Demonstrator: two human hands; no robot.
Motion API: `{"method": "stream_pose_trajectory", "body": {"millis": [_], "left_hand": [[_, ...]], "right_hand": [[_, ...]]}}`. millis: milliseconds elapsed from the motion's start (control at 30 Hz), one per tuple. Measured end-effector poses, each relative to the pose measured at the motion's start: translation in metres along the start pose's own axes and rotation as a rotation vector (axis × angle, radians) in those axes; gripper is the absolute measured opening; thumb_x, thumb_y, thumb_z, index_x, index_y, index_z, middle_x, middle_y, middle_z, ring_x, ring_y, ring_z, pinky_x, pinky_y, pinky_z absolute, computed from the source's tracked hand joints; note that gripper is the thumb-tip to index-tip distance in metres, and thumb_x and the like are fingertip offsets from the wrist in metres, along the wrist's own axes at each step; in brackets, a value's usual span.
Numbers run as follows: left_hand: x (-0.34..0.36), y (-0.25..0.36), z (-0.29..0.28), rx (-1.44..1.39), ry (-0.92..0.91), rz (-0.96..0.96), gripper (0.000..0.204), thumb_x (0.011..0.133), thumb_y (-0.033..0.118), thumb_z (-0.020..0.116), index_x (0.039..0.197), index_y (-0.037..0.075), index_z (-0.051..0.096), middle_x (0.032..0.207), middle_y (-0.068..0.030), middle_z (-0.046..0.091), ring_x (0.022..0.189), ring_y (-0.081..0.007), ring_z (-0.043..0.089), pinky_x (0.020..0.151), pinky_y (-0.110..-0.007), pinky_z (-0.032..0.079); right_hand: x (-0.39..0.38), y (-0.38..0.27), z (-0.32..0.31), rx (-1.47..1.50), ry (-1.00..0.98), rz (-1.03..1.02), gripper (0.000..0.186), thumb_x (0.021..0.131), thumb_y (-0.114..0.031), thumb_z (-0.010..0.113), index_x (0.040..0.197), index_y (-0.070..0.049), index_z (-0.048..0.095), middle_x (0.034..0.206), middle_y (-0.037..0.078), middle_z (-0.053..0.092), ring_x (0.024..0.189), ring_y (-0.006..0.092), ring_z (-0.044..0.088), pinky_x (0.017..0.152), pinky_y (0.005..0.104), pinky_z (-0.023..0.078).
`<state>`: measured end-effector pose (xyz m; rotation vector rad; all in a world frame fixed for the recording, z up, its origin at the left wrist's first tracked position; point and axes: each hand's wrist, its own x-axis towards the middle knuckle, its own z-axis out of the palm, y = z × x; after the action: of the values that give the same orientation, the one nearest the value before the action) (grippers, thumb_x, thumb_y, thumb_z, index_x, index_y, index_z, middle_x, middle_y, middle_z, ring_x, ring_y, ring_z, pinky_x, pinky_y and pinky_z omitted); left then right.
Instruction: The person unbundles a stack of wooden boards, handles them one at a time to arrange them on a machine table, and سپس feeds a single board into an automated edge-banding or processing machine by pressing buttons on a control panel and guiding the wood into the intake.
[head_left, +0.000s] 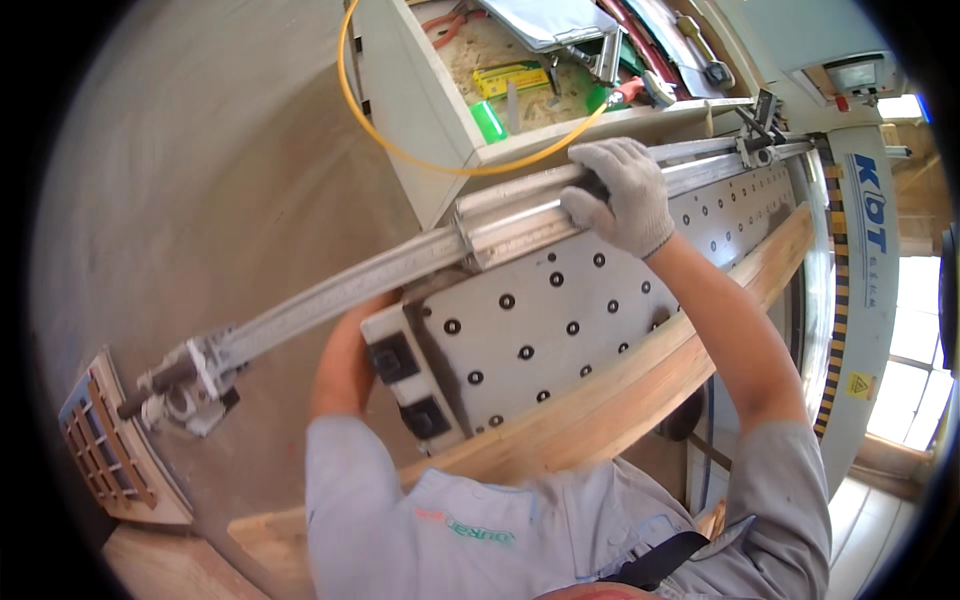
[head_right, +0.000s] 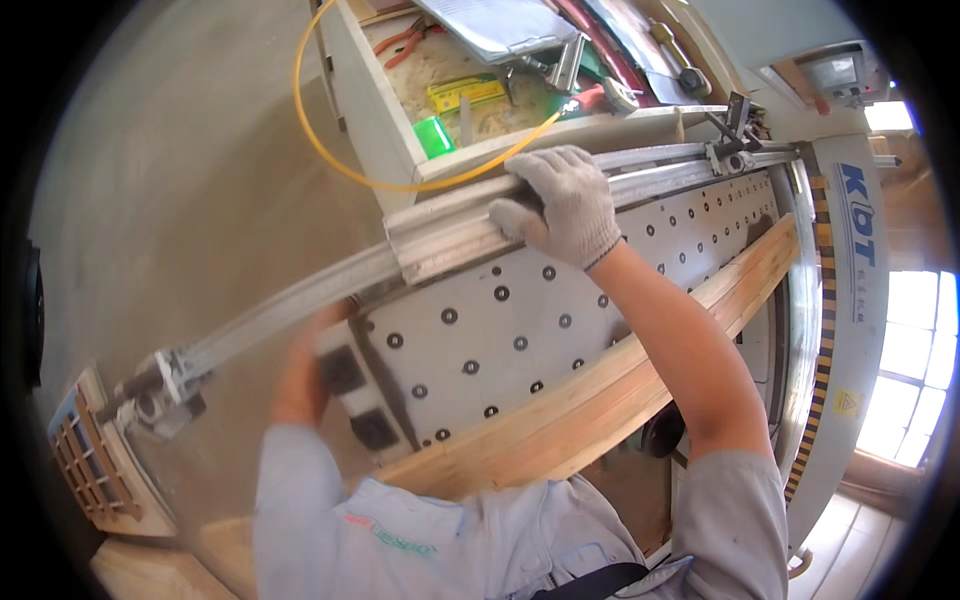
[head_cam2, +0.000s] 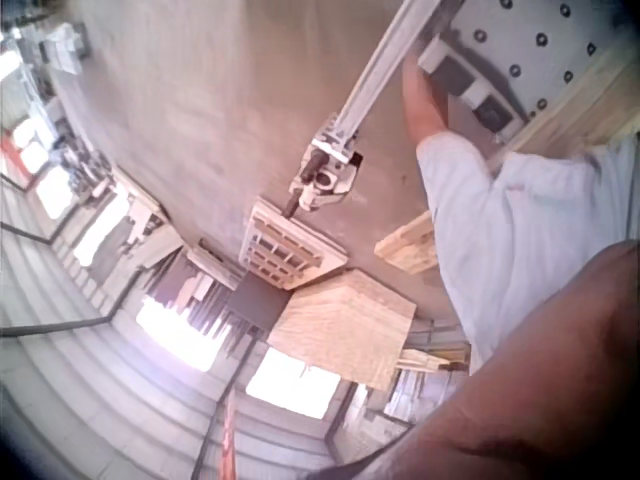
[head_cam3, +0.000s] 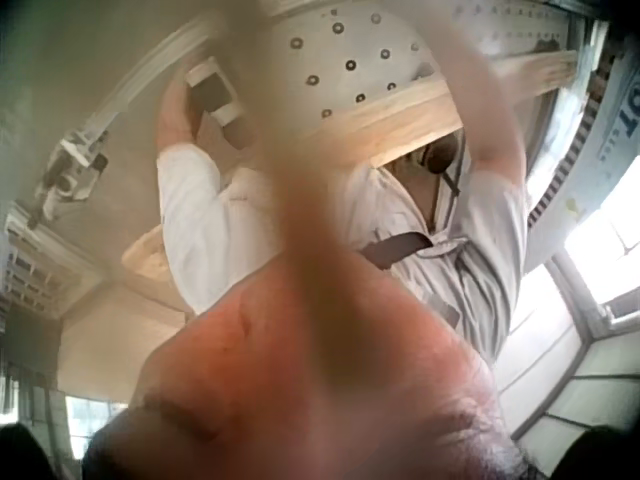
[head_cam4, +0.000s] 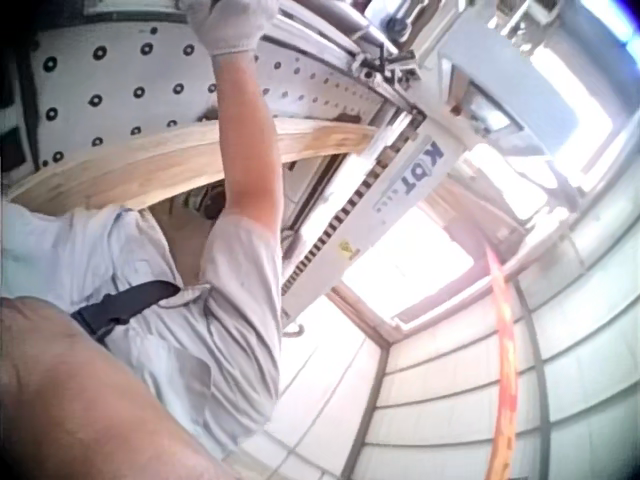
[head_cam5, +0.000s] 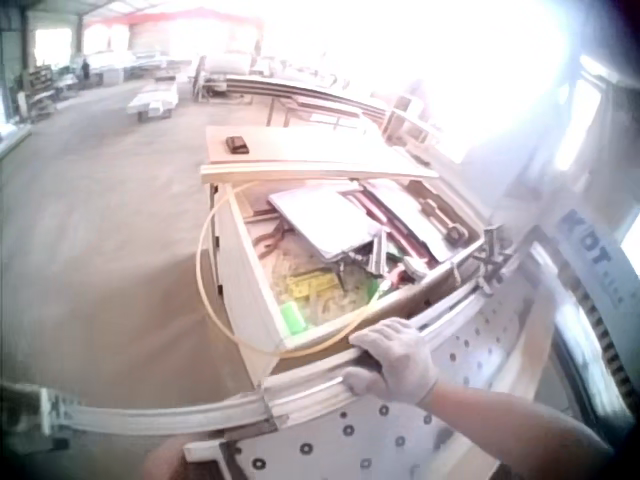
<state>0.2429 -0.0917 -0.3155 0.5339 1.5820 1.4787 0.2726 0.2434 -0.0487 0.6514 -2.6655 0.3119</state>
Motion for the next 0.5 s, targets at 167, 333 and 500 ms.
{"method": "stream_pose_trajectory", "body": {"millis": [167, 333, 500], "left_hand": [[-0.081, 0.030, -0.024, -0.435, 0.046, -0.216, 0.062, 0.098, 0.036, 0.083, 0.145, -0.001, 0.067, 0.139, -0.0136, 0.075, 0.132, -0.0275, 0.067, 0.116, -0.042, 0.051], [-0.161, 0.044, -0.001, -0.423, 0.409, 0.060, 0.040, 0.107, 0.019, 0.066, 0.140, -0.002, 0.073, 0.132, -0.0142, 0.077, 0.124, -0.0253, 0.071, 0.111, -0.040, 0.055], [-0.171, 0.117, 0.034, -1.224, 0.916, 0.290, 0.034, 0.100, 0.033, 0.076, 0.112, 0.001, 0.073, 0.110, -0.0155, 0.077, 0.115, -0.0360, 0.071, 0.109, -0.051, 0.053]], "right_hand": [[-0.001, -0.003, 0.003, -0.013, 0.054, 0.042, 0.042, 0.087, -0.038, 0.086, 0.113, -0.007, 0.076, 0.105, 0.014, 0.079, 0.102, 0.0370, 0.075, 0.100, 0.0490, 0.056], [-0.004, -0.005, 0.010, -0.035, 0.055, 0.063, 0.042, 0.092, -0.044, 0.083, 0.112, -0.008, 0.079, 0.102, 0.013, 0.079, 0.102, 0.0369, 0.074, 0.097, 0.0478, 0.056], [-0.007, -0.004, 0.011, -0.035, 0.054, 0.071, 0.044, 0.093, -0.047, 0.081, 0.113, -0.008, 0.079, 0.102, 0.014, 0.079, 0.101, 0.0362, 0.074, 0.097, 0.0485, 0.055]]}}
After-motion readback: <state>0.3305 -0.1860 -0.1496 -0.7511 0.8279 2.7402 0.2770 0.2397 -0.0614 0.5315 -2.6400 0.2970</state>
